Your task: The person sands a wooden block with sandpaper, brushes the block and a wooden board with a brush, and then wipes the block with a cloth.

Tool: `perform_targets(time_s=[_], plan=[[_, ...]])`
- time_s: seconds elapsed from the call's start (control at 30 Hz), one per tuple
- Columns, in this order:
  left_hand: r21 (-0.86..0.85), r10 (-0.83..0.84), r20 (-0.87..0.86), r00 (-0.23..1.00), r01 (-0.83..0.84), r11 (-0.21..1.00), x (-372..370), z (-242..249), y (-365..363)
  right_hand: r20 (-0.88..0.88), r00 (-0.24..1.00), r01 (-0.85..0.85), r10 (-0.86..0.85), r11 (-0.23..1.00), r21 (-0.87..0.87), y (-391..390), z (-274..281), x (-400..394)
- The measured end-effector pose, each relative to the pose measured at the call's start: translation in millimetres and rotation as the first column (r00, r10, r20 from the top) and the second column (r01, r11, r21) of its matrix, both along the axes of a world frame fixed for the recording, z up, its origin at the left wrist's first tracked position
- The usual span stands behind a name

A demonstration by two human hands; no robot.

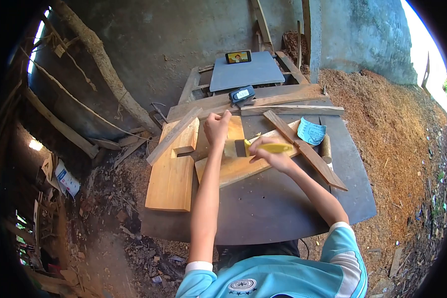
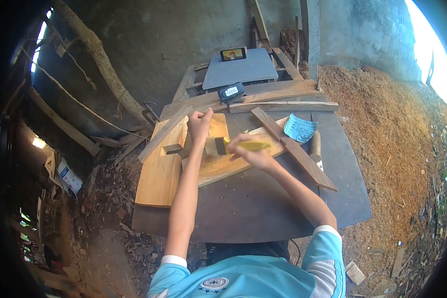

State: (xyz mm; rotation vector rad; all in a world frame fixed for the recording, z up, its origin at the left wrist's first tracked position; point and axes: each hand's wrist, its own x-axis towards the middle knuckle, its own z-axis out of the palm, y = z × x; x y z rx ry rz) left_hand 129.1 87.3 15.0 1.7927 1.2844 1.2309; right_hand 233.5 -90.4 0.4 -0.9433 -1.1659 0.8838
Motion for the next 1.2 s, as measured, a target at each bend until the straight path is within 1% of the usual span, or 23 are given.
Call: perform_targets(time_s=[0.07, 0.13, 0.27, 0.3, 0.37, 0.4, 0.43, 0.47, 0.53, 0.57, 0.6, 0.63, 0.67, 0.7, 0.73, 0.77, 0.8, 0.87, 0.93, 1.0, 1.07, 1.13, 1.2], plan=[[-0.008, -0.026, -0.070, 0.997, 0.025, 1.000, -5.6, -2.3, -1.1, -0.173, 0.982, 0.056, -0.070, 0.995, -0.086, 12.0, -28.3, 14.7], [-0.028, -0.037, -0.181, 0.983, 0.033, 0.999, -10.9, 6.0, -2.2, -0.048, 0.976, 0.202, -0.211, 0.968, -0.147, 13.5, -37.5, 28.6], [0.029, -0.227, -0.337, 0.914, 0.251, 0.968, -19.8, -11.4, -19.7, 0.011, 0.971, 0.239, -0.239, 0.967, -0.086, 17.3, -32.5, 23.8], [0.001, -0.298, -0.266, 0.917, 0.309, 0.951, -21.6, -16.2, -22.0, 0.031, 0.972, 0.235, -0.234, 0.970, -0.060, 17.7, -31.7, 19.9], [-0.160, -0.277, 0.155, 0.948, 0.301, 0.940, -25.4, -29.8, -21.8, 0.102, 0.953, 0.287, -0.285, 0.958, -0.001, 9.6, -18.5, 6.9], [-0.228, -0.226, 0.357, 0.906, 0.319, 0.920, -26.7, -28.8, -21.7, 0.138, 0.940, 0.311, -0.313, 0.950, 0.038, 7.6, -12.3, 4.5], [-0.378, -0.142, 0.583, 0.800, 0.422, 0.824, -30.8, -25.3, -19.3, 0.338, 0.876, 0.324, -0.343, 0.939, 0.112, 4.6, -11.7, 5.0], [-0.404, -0.080, 0.638, 0.765, 0.422, 0.812, -31.9, -21.6, -17.4, 0.476, 0.763, 0.267, -0.436, 0.885, 0.382, 2.3, -4.3, 2.8], [-0.450, 0.050, 0.734, 0.677, 0.431, 0.782, -36.0, -10.5, -16.8, 0.572, 0.729, 0.129, -0.376, 0.896, 0.425, -11.0, 22.6, -6.3], [-0.320, 0.037, 0.845, 0.534, 0.448, 0.835, -30.1, -15.1, -14.0, 0.613, 0.753, 0.000, -0.239, 0.932, 0.363, -17.7, 32.9, -11.0], [-0.353, 0.083, 0.855, 0.512, 0.456, 0.817, -27.4, -12.7, -9.9, 0.643, 0.760, -0.129, -0.092, 0.949, 0.288, -24.0, 38.9, -16.8], [-0.390, 0.133, 0.860, 0.493, 0.466, 0.795, -26.3, -11.4, -6.5, 0.694, 0.716, -0.211, -0.076, 0.924, 0.319, -26.9, 41.5, -24.3], [-0.427, 0.181, 0.860, 0.477, 0.477, 0.768, -27.4, -11.8, -3.3, 0.691, 0.712, -0.159, -0.121, 0.931, 0.327, -25.8, 43.8, -25.8], [-0.511, 0.063, 0.781, 0.621, 0.577, 0.637, -37.4, -27.9, 16.4, 0.688, 0.706, -0.105, -0.167, 0.937, 0.335, -24.5, 46.4, -24.3], [-0.462, 0.054, 0.816, 0.575, 0.595, 0.658, -38.6, -16.7, -0.2, 0.687, 0.696, -0.051, -0.210, 0.939, 0.339, -22.8, 49.5, -20.0], [-0.416, 0.046, 0.848, 0.528, 0.608, 0.676, -38.5, -9.1, -22.4, 0.645, 0.645, 0.031, -0.410, 0.857, 0.514, -10.6, 47.4, -3.6], [-0.374, 0.042, 0.875, 0.483, 0.617, 0.693, -42.4, -5.5, -38.8, 0.531, 0.704, 0.193, -0.471, 0.847, 0.496, -5.4, 55.8, 2.8], [-0.362, 0.068, 0.904, 0.423, 0.669, 0.650, -54.2, -24.1, -41.2, 0.582, 0.573, 0.328, -0.577, 0.812, 0.482, -3.7, 76.1, 14.8], [-0.305, 0.046, 0.935, 0.353, 0.726, 0.616, -66.5, -24.9, -45.0, 0.494, 0.689, 0.361, -0.530, 0.842, 0.400, -14.2, 101.0, -6.6], [-0.268, -0.045, 0.922, 0.385, 0.716, 0.645, -69.0, -28.3, -43.0, 0.395, 0.805, 0.316, -0.443, 0.883, 0.346, -14.4, 106.3, -26.7], [-0.234, -0.110, 0.914, 0.391, 0.729, 0.644, -77.0, -19.5, -49.1, 0.655, 0.692, 0.166, -0.304, 0.950, 0.266, -22.2, 121.7, -45.6], [-0.221, -0.185, 0.881, 0.435, 0.725, 0.653, -80.0, -23.2, -43.8, 0.871, 0.481, -0.027, -0.102, 0.991, 0.131, -22.2, 119.8, -49.8], [-0.249, -0.187, 0.847, 0.498, 0.683, 0.687, -80.5, -19.9, -45.9, 0.881, 0.423, -0.376, 0.213, 0.925, -0.043, -22.7, 112.6, -48.4]])
